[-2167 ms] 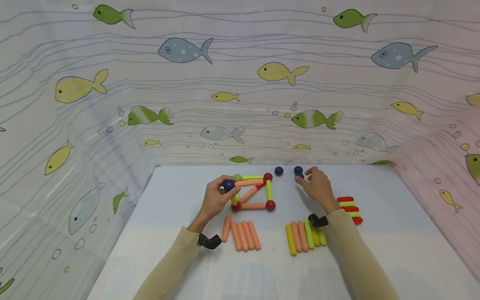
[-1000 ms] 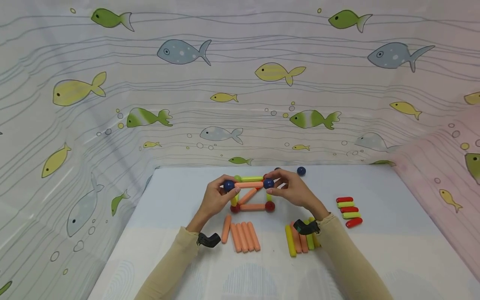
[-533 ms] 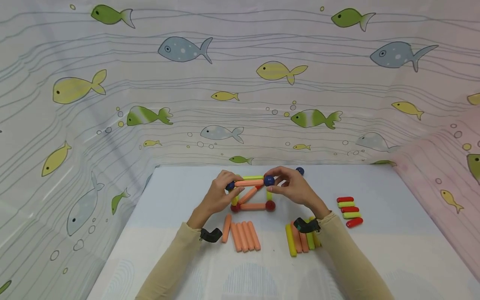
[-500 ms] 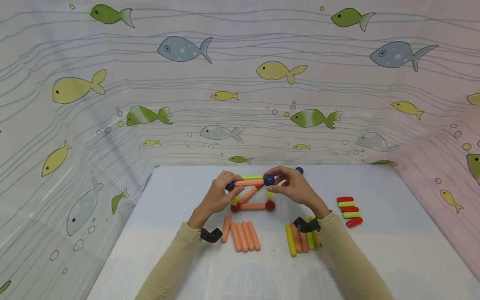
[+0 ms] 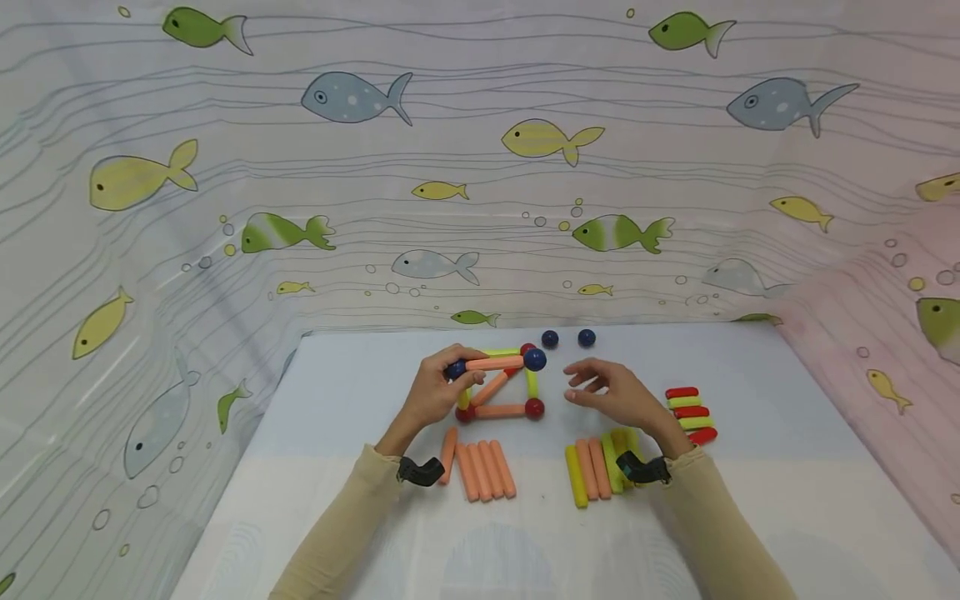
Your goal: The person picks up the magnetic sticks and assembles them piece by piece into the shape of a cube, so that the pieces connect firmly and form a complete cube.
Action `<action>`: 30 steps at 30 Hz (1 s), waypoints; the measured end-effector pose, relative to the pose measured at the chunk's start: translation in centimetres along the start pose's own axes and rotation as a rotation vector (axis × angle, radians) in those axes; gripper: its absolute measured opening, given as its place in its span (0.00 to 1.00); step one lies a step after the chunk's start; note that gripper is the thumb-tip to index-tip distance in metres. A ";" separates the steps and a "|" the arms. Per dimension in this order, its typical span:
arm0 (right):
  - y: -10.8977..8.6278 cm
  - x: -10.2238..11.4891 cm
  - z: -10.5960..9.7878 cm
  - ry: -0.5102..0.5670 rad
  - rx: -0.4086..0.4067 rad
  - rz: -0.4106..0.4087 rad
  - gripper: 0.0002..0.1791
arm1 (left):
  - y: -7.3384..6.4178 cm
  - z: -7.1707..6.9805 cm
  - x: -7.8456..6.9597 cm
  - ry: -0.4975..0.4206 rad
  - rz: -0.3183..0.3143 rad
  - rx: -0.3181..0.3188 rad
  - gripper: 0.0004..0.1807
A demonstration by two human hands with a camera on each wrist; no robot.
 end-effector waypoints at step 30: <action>-0.7 1.7 5.0 -0.118 0.000 -0.001 0.14 | 0.2 -0.4 0.3 0.004 -0.049 0.021 0.14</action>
Point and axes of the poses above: each hand's wrist, its own y-axis towards the middle knuckle, its own z-axis out of the palm, x = y × z, the point moved 1 cm from there along y, towards the middle knuckle, and after that the axes turned 8 degrees about x, right-handed, at the moved point
